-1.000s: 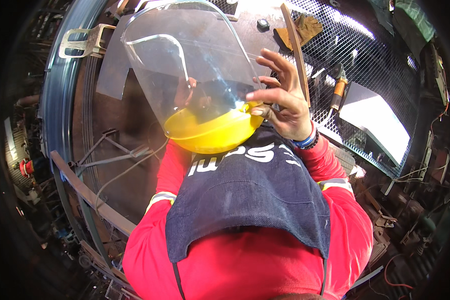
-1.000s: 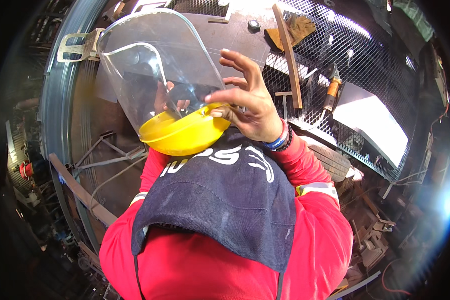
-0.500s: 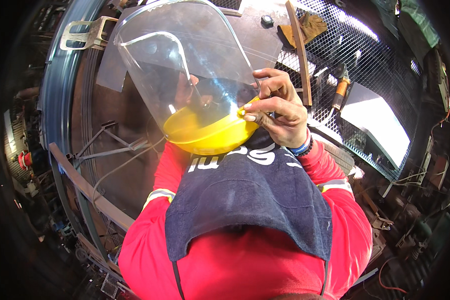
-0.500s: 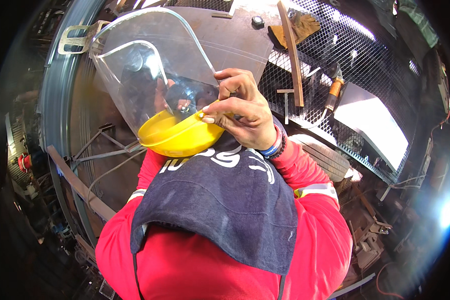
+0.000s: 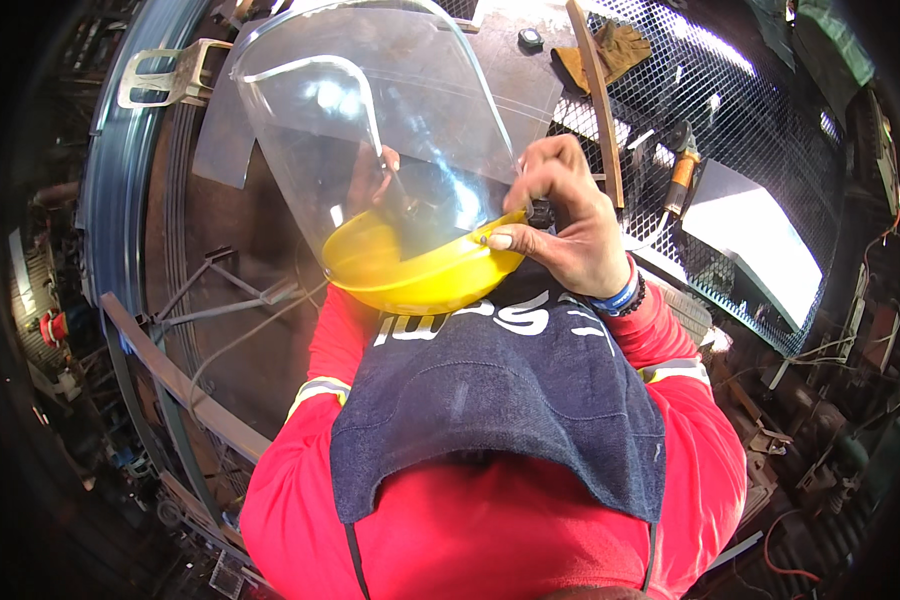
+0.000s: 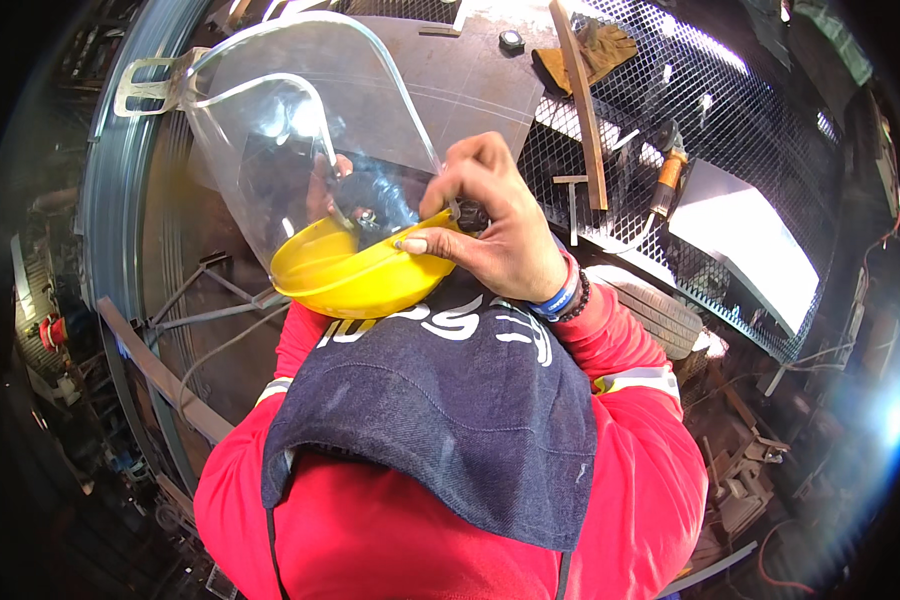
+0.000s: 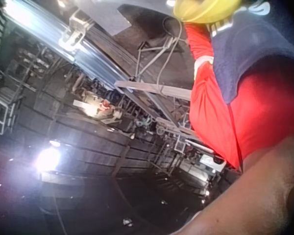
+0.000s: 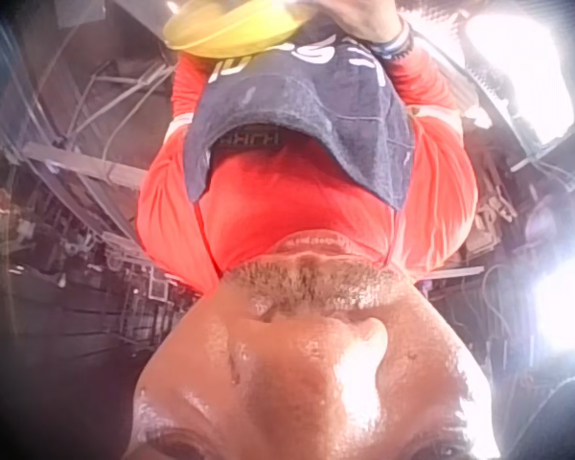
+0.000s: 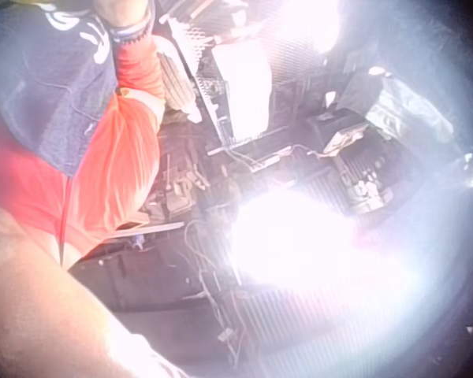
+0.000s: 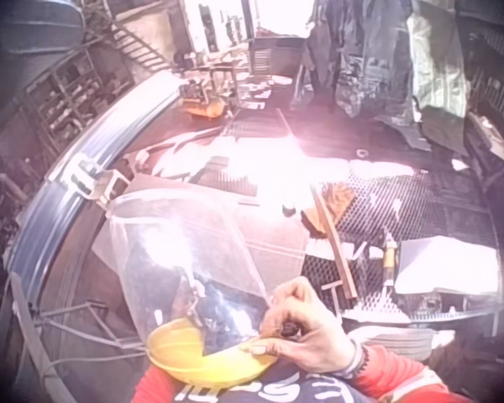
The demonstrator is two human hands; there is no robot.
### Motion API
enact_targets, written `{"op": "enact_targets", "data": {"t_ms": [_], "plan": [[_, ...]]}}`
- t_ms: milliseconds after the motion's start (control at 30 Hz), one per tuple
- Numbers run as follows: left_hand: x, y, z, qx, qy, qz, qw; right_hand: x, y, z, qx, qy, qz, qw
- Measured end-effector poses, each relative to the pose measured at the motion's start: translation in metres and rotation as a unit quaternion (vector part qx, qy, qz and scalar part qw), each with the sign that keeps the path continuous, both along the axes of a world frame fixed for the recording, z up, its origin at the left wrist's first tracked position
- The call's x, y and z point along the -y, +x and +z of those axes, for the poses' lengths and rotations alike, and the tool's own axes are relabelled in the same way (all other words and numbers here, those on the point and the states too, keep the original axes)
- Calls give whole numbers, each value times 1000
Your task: The person measures a large metal sheet using a tape measure and a straight metal bar. They mark the sheet with a white marker along the edge of the bar. The person then handles a yellow hard hat with a face shield, adjusting it near their face.
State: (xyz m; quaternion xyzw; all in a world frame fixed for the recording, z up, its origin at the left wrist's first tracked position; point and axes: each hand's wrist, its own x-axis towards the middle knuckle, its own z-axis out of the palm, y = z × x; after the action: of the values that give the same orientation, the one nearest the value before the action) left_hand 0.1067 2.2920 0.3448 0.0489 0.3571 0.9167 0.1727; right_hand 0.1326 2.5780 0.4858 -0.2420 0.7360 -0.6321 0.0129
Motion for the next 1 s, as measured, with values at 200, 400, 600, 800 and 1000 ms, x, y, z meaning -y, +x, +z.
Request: {"op": "enact_targets", "data": {"t_ms": [200,400,600,800,1000], "plan": [[-3,-10,-9,-17,182,-109,977,-16,-20,-2,315,-221,121,915],[0,-21,-29,-46,204,-152,966,-11,-22,-6,348,-307,53,884],[-1,-24,-41,8,268,-171,948,-7,-17,-10,290,-361,29,886],[-28,-2,9,-14,-248,11,969,-15,-27,3,275,-316,55,906],[-39,-20,35,75,122,8,990,-23,-49,14,267,-270,56,923]]}}
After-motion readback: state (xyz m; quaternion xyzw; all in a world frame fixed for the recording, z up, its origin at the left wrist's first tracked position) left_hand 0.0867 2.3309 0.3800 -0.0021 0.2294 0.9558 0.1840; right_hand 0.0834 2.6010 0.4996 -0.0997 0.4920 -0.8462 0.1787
